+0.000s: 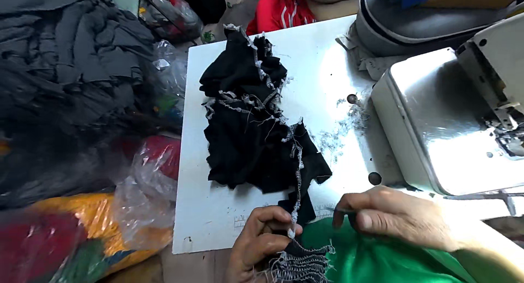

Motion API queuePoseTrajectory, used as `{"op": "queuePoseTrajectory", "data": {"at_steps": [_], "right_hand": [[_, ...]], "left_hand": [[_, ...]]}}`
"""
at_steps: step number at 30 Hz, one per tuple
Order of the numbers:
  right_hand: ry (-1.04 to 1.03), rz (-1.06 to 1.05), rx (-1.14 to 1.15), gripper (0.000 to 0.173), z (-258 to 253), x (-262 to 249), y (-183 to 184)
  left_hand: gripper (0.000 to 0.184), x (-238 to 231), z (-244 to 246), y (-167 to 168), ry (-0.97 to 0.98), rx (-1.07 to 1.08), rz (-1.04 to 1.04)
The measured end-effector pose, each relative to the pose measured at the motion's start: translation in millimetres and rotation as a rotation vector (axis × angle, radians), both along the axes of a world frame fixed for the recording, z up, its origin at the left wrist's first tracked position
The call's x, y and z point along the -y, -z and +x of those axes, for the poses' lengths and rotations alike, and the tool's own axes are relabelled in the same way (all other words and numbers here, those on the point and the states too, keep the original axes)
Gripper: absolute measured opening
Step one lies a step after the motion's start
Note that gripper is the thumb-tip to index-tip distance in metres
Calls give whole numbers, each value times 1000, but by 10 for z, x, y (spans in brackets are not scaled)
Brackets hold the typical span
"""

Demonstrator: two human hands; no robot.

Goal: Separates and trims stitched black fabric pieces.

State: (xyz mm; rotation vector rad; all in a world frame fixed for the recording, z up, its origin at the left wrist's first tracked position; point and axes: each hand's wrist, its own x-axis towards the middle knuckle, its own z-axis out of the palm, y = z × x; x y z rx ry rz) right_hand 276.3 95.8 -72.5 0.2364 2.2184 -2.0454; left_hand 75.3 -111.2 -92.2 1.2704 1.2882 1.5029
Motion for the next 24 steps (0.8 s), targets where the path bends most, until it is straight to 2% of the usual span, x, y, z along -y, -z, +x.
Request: {"op": "queuePoseTrajectory", "data": {"at_steps": [3,8,13,24], "right_hand": [[-94,-5,-31,66,-67,34,-45],[-192,67,63,52,-194,55,-109],[-256,-7,95,52,-300,61,-117],[-220,-39,-61,41,-418,94,-38]], "left_hand": [[12,0,7,-13,16,-31,6],[14,-23,-8,29,106,-37,91],[15,-36,-12,67,115,-75,126],[11,-61,-10,43,120,-125,99]]}}
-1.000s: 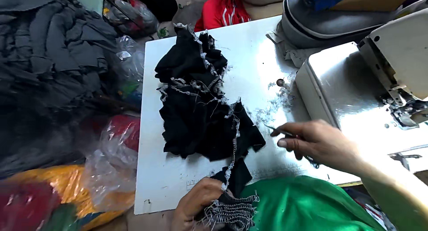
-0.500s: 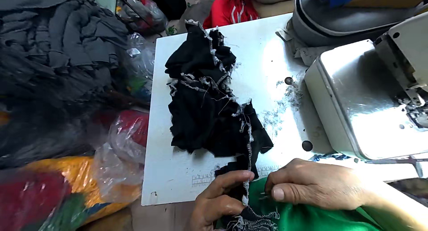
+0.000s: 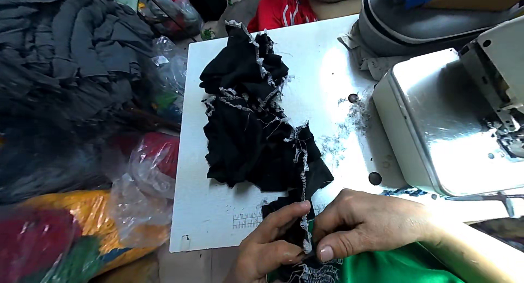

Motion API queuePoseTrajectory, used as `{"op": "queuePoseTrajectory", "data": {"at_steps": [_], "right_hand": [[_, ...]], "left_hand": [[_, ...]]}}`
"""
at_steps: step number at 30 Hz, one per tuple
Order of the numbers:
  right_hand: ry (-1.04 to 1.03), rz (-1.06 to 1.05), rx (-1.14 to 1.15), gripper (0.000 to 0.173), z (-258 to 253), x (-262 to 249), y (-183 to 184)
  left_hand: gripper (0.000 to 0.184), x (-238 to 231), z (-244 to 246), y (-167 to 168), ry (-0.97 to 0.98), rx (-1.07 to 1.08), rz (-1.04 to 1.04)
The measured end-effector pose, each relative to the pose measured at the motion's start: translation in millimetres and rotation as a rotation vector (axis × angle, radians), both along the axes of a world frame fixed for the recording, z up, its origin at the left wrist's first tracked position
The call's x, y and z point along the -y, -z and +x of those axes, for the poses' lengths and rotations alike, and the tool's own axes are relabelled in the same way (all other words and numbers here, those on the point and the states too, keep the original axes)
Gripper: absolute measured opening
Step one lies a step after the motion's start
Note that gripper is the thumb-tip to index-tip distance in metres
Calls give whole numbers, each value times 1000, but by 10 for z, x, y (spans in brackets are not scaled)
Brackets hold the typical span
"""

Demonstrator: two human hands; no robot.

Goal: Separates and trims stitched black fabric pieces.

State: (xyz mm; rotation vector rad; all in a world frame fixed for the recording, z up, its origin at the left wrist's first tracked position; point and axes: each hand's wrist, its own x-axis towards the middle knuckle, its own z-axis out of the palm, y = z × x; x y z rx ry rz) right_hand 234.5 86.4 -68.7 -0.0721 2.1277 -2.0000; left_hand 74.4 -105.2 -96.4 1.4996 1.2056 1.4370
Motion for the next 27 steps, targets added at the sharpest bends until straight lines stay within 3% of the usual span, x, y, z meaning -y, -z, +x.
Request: {"op": "queuePoseTrajectory", "data": {"at_steps": [5,12,14,18,21,24,27], "right_hand": [[150,40,-46,41,47,20,24],[666,64,250,39,99,-21,-60],[662,192,320,39,28,12,-76],[459,402,405,49,-156,61,-151],[381,537,357,30,-225,48,-146],[446,635,191,11,-176,42,-74],[509,662,-31,7,-70,1,-11]], "left_hand": [[14,30,-12,-44,23,-28,-64],[14,96,-25,-59,45,-25,-81],[14,72,-11,-59,62,-17,-73],[16,-13,14,-81,118,-35,-60],[18,-56,24,-82,132,-77,-51],[20,-53,23,-59,105,-75,-54],[20,-24,8,-50,43,-67,-38]]}}
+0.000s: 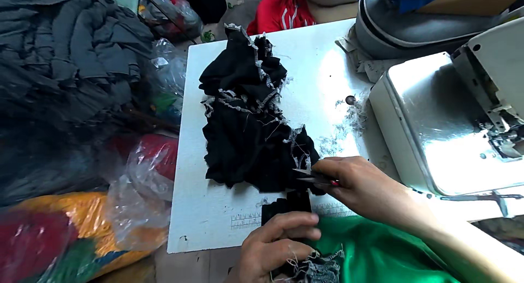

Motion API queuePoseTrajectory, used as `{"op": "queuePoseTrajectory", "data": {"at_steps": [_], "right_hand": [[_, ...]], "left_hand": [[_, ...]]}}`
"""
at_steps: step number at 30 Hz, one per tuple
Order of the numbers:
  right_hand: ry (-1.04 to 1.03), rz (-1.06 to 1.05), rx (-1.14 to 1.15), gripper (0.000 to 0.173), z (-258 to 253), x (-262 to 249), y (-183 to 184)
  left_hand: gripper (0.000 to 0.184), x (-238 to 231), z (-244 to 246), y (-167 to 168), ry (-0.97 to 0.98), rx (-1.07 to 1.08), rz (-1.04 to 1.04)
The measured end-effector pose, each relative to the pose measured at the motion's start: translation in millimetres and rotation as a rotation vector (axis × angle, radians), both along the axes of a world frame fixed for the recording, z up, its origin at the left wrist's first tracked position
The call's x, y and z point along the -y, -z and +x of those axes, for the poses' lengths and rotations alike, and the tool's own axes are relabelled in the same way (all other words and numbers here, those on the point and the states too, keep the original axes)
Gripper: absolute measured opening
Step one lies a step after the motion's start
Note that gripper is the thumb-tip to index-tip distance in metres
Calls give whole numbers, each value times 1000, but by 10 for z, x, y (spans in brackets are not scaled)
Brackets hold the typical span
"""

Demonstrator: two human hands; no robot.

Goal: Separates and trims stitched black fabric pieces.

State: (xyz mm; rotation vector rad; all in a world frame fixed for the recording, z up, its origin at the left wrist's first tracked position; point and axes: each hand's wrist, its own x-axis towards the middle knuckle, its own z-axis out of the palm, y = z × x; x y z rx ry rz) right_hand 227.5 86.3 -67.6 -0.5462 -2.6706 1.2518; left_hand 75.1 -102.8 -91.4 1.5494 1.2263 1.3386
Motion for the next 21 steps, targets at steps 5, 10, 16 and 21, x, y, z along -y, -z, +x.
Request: {"op": "queuePoseTrajectory", "data": {"at_steps": [5,10,16,21], "right_hand": [[-27,-374,53,13,125,-30,-8],[-75,-501,-20,17,165,15,10],[-179,-324,-89,27,204,39,-27],[-201,-307,-113,34,200,51,2]], "left_hand": [[22,-53,18,37,-124,51,27],[24,-182,113,84,-180,93,-25],[32,-214,202,89,-323,279,-174],[33,-184,173,100,-310,347,-279]]}}
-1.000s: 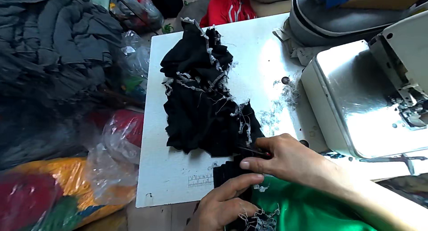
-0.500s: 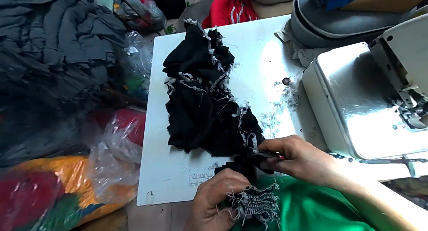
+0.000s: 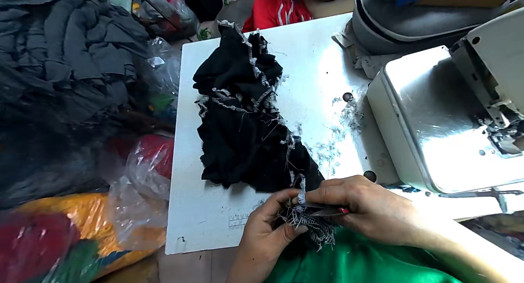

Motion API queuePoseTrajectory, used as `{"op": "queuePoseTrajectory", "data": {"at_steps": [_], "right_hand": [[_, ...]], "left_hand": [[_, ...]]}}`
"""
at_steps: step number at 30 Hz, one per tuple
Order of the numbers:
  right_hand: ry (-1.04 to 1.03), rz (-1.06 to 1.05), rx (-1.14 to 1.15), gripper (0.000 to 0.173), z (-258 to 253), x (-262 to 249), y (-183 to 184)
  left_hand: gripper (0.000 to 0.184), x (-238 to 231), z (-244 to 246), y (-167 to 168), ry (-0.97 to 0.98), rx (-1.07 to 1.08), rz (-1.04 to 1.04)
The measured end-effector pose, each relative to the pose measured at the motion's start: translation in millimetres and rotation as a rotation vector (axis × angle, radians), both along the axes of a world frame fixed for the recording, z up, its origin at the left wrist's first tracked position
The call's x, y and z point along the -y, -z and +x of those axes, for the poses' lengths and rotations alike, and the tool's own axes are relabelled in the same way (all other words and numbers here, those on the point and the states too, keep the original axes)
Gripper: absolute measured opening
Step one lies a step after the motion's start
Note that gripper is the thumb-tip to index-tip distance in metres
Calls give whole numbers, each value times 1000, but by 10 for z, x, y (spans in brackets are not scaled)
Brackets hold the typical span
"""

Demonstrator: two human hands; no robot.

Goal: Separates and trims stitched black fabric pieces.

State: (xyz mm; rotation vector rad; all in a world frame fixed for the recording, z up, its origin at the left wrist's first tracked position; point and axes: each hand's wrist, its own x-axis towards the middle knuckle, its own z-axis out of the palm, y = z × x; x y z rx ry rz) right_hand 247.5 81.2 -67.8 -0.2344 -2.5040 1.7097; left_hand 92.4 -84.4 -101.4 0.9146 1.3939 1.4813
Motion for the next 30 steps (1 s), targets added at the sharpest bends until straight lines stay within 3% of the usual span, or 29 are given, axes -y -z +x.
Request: {"op": "queuePoseTrajectory", "data": {"at_steps": [5,8,11,14,16,18,20,23,30], "right_hand": [[37,-50,18,26,29,-62,-34],[190,92,-14,16,120,-150,9],[398,267,23,20,248,-223,13],[582,115,76,18,370,-205,-2],[488,-195,97,31,473,-128,-32],[268,-473,151,59,532,-45,-71],[151,-606,212,60,534,25,-61],[159,-598,277,48,521,70,-17],[206,-535,351,44,444,61,-36]], "left_hand": [[22,16,-78,41,8,-179,45],[23,-15,-105,33,-20,-199,101],[26,-37,-98,31,-21,-166,108],[25,-70,-67,29,-30,-143,116],[25,-85,-69,26,-38,-124,130],[25,-100,-81,20,-34,-122,141],[24,-111,-86,14,-37,-124,136],[25,-118,-81,5,-42,-102,128],[24,-139,-115,31,50,-105,176]]}}
